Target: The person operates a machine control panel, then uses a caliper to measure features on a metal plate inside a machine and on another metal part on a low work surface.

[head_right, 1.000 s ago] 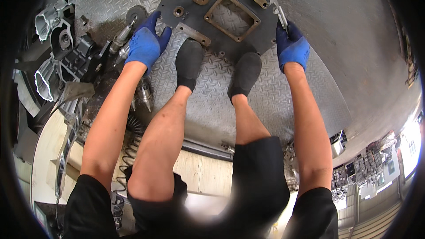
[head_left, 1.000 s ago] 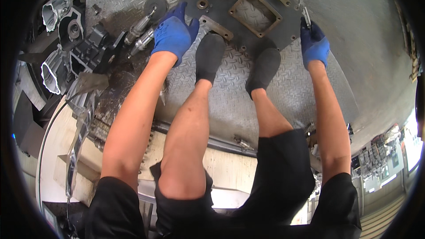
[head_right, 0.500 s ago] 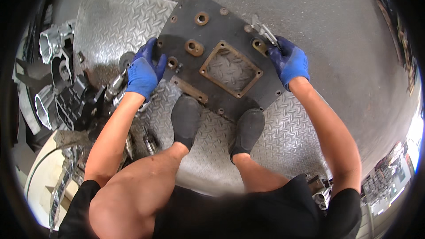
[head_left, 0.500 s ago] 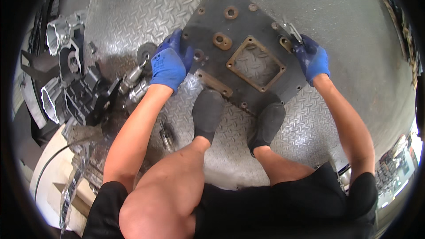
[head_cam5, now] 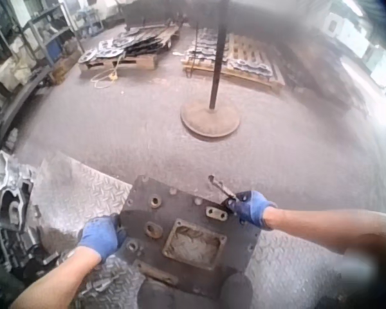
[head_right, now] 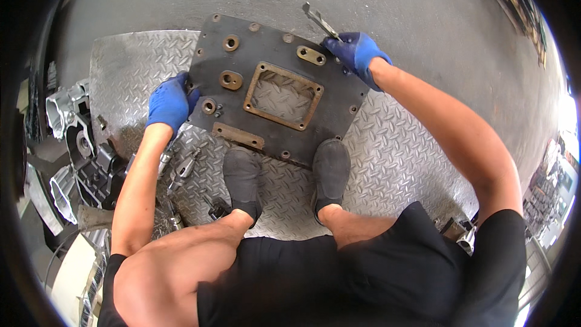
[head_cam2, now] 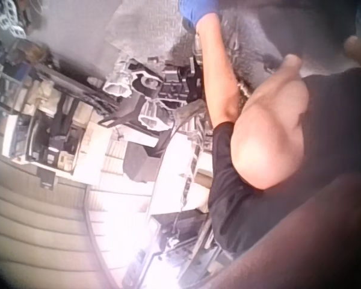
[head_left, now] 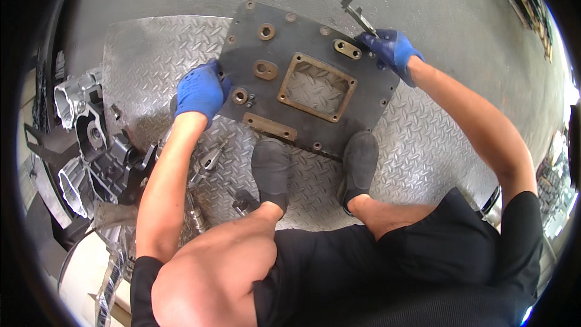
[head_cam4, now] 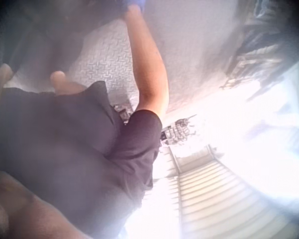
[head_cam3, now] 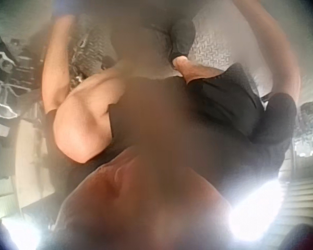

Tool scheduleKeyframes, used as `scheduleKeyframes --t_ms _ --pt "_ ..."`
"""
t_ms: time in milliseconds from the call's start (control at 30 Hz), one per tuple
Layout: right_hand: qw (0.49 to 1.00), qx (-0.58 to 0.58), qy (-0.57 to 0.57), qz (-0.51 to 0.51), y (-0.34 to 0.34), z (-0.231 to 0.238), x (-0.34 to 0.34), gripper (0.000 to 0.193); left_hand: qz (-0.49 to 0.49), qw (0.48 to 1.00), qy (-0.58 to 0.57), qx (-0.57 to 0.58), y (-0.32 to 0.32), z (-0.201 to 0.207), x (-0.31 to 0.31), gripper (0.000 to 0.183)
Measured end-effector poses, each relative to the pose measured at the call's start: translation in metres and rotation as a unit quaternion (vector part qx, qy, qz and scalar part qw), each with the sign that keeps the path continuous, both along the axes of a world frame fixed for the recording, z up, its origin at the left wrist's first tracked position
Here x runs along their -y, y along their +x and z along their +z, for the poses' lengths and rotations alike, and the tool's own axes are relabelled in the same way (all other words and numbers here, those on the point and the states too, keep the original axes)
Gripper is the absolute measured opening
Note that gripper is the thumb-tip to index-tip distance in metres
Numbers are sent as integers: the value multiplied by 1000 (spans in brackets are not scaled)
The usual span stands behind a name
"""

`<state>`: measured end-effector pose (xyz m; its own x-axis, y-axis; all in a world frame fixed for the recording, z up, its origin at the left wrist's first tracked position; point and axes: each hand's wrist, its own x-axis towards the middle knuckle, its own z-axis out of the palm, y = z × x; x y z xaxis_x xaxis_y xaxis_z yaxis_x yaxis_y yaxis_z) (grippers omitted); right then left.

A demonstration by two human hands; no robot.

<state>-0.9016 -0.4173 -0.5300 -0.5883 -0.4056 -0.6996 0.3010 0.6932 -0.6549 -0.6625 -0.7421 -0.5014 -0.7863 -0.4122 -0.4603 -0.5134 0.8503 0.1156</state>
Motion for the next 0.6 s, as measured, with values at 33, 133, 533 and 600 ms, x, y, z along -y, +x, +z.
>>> scheduleKeyframes --t_ms 33,133,533,600 --pt "999 4 50 22 -2 14 9 41 -8 1000 -3 4 4 -1 4 40" --pt "999 9 25 35 -1 15 18 42 -5 1000 10 29 10 1 10 37" --pt "965 -211 -16 157 14 18 0 43 -101 979 3 174 -30 48 6 38" --pt "937 -305 25 170 19 51 -20 43 -86 988 66 113 -60 49 -22 37"
